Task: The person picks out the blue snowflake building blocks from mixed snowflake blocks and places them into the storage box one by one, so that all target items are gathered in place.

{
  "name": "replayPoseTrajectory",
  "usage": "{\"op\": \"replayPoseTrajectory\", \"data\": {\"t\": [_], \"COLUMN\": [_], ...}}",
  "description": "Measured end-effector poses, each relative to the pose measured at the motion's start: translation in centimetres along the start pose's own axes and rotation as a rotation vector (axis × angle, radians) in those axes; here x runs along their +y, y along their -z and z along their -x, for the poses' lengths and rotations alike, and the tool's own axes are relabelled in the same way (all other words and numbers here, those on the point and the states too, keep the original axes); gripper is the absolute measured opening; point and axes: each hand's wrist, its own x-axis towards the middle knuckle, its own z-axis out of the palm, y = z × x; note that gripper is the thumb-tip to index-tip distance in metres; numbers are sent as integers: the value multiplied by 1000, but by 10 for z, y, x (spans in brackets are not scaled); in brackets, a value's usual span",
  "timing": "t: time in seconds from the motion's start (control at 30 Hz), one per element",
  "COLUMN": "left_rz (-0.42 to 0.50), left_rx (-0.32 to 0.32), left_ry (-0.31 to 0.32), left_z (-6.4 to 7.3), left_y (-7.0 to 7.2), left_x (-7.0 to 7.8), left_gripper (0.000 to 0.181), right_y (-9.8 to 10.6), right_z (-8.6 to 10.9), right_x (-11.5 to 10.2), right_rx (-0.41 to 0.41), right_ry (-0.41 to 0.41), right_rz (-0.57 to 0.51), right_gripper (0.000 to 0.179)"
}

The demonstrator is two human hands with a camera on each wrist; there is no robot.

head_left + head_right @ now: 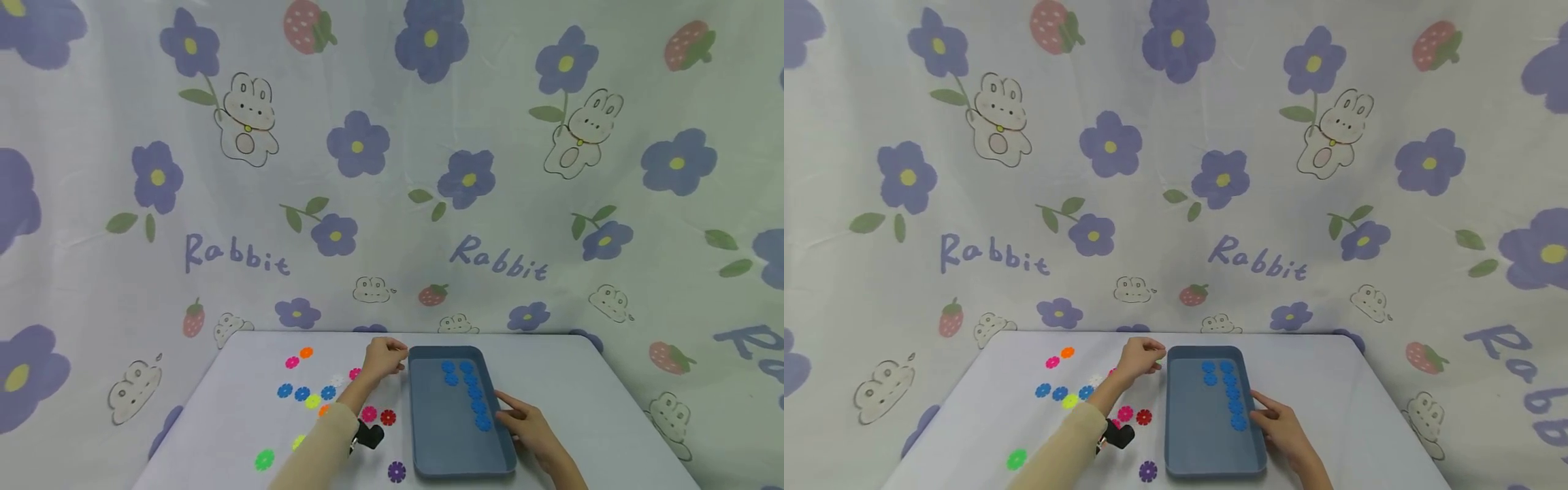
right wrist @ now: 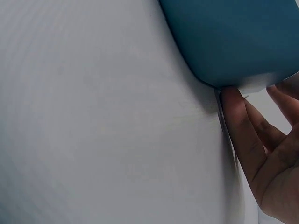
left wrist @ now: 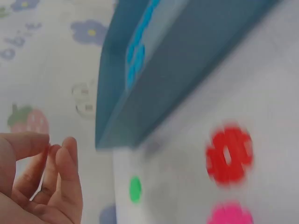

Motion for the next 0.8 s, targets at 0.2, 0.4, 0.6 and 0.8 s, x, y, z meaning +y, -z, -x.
{"op": "replayPoseTrajectory", "data": {"t": [0.2,0.4,0.6,0.8], "left_rz": [-85,-225,-340,-403], "left_rx": [63,163,243,288], "left_ry": [23,58,50,110], "left_z": [5,16,30,43], "left_y": [39,79,122,165], "left_x": [-22,-50,-71,-85], "left_gripper": [10,10,8,11], "right_y": [0,2,1,1], "right_z": [1,0,1,0], "right_x": [-1,1,0,-4], "right_rx": [12,-17,-28,-23], "right_ry": [-4,-26,-20,-5], "right_rz": [15,9,5,14], "right_gripper": [60,63,62,62]}}
